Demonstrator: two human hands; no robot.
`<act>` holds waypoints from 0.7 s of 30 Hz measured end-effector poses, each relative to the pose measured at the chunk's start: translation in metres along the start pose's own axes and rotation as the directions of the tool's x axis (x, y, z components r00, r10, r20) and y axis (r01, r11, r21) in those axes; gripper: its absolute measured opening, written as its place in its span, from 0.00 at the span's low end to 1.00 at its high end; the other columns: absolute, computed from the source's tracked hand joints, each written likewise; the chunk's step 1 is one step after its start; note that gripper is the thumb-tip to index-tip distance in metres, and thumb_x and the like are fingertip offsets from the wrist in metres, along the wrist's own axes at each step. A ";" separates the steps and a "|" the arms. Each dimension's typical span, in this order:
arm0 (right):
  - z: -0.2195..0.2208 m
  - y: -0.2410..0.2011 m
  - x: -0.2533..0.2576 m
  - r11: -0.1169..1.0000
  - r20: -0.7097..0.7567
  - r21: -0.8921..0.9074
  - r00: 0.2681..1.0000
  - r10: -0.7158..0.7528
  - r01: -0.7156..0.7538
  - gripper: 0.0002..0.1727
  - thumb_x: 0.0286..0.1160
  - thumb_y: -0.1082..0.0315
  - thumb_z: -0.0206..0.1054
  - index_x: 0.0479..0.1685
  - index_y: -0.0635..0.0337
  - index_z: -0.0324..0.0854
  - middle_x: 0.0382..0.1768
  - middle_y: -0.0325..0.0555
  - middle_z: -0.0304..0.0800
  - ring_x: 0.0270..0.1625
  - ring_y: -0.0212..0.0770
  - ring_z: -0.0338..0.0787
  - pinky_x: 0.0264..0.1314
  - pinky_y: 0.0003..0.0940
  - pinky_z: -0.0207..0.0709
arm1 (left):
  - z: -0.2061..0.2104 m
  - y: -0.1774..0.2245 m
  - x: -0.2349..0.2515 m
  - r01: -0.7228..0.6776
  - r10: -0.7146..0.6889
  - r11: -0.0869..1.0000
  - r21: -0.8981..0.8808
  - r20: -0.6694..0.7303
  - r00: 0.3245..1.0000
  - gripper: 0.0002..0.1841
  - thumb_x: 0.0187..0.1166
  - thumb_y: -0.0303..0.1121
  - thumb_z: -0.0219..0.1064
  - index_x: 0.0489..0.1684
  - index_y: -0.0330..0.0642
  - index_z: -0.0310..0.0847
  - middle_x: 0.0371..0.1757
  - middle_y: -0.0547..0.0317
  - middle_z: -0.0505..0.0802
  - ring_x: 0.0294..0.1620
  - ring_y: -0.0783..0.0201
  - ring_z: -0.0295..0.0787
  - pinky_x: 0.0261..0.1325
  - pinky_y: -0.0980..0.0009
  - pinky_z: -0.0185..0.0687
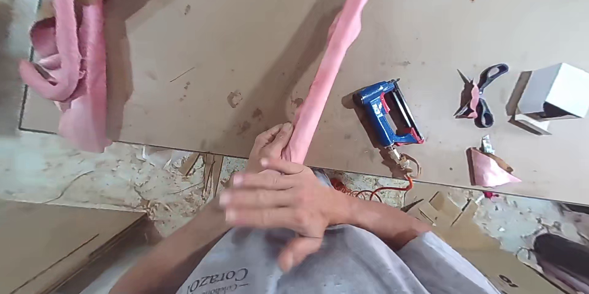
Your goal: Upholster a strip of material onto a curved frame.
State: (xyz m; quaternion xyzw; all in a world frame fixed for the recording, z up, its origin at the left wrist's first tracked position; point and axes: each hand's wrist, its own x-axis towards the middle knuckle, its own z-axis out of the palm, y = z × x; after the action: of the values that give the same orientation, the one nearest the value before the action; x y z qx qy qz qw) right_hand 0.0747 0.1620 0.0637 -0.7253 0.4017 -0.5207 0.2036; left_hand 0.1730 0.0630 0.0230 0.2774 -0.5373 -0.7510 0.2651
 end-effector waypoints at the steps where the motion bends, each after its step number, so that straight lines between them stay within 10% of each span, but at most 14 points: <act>1: -0.013 0.005 0.002 1.000 -0.058 0.018 0.998 0.003 -0.002 0.51 0.85 0.30 0.24 0.70 0.57 0.86 0.73 0.49 0.87 0.83 0.49 0.77 0.91 0.54 0.60 | 0.012 0.023 0.000 0.084 -0.082 0.994 0.077 -0.029 0.996 0.16 0.93 0.35 0.51 0.44 0.41 0.86 0.32 0.72 0.92 0.33 0.83 0.87 0.40 0.82 0.86; 5: -0.042 0.057 0.001 0.916 -0.175 -0.318 0.965 0.195 -0.243 0.41 0.89 0.39 0.34 0.83 0.60 0.74 0.88 0.50 0.68 0.94 0.51 0.57 0.95 0.63 0.43 | 0.017 0.028 -0.002 0.139 -0.138 0.984 0.112 -0.019 0.990 0.15 0.92 0.31 0.51 0.38 0.43 0.85 0.27 0.73 0.89 0.28 0.84 0.85 0.36 0.84 0.84; 7: -0.005 0.027 0.005 0.962 -0.086 -0.237 0.989 0.120 -0.137 0.45 0.84 0.32 0.34 0.74 0.54 0.84 0.79 0.46 0.82 0.87 0.47 0.72 0.92 0.56 0.57 | 0.009 0.020 0.000 0.140 -0.137 0.984 0.108 -0.038 0.990 0.15 0.91 0.28 0.48 0.50 0.34 0.84 0.36 0.69 0.91 0.38 0.82 0.87 0.48 0.82 0.85; 11: -0.041 -0.008 -0.009 0.994 -0.182 -0.078 0.981 0.063 -0.078 0.35 0.92 0.40 0.39 0.62 0.54 0.88 0.69 0.51 0.89 0.74 0.47 0.86 0.76 0.49 0.80 | 0.019 0.056 0.008 -0.004 0.028 0.936 0.353 -0.062 0.998 0.16 0.90 0.33 0.54 0.28 0.44 0.81 0.22 0.74 0.83 0.23 0.82 0.79 0.30 0.82 0.79; 13: -0.104 0.023 -0.048 0.690 -0.461 -0.512 0.842 0.282 -0.512 0.24 0.85 0.52 0.61 0.70 0.56 0.82 0.69 0.52 0.87 0.71 0.47 0.86 0.68 0.46 0.83 | 0.009 0.072 0.025 -0.184 0.237 0.769 0.612 -0.005 0.972 0.17 0.89 0.37 0.56 0.25 0.44 0.79 0.29 0.67 0.81 0.28 0.76 0.78 0.31 0.79 0.76; 16: -0.150 0.084 -0.110 -0.015 -0.557 -0.591 0.394 0.731 -0.807 0.53 0.64 0.32 0.72 0.89 0.54 0.66 0.73 0.72 0.77 0.72 0.73 0.79 0.64 0.72 0.76 | -0.020 0.031 0.053 -0.243 0.379 0.389 0.889 0.086 0.921 0.17 0.88 0.38 0.59 0.29 0.36 0.84 0.43 0.48 0.86 0.36 0.58 0.86 0.36 0.63 0.85; 18: -0.150 0.110 -0.139 -0.136 -0.506 -0.580 0.225 0.833 -0.803 0.60 0.62 0.31 0.73 0.94 0.56 0.54 0.72 0.73 0.77 0.70 0.74 0.81 0.64 0.73 0.76 | -0.043 -0.017 0.065 -0.168 0.275 0.299 0.939 0.084 0.958 0.17 0.88 0.39 0.59 0.34 0.34 0.85 0.48 0.42 0.87 0.35 0.50 0.90 0.36 0.55 0.89; 21: -0.155 0.117 -0.138 -0.163 -0.478 -0.571 0.164 0.863 -0.805 0.53 0.68 0.46 0.75 0.91 0.63 0.57 0.69 0.70 0.83 0.69 0.70 0.84 0.69 0.71 0.74 | -0.057 -0.062 0.063 -0.021 -0.028 0.297 0.955 0.031 0.999 0.17 0.90 0.40 0.56 0.43 0.35 0.86 0.55 0.40 0.86 0.44 0.44 0.91 0.46 0.46 0.89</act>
State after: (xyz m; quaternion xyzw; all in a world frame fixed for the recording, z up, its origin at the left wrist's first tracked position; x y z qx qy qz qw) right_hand -0.1300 0.2215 -0.0432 -0.3104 0.9318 -0.0157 0.1877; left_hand 0.1623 -0.0010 -0.0596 0.3661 -0.8827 -0.2924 0.0361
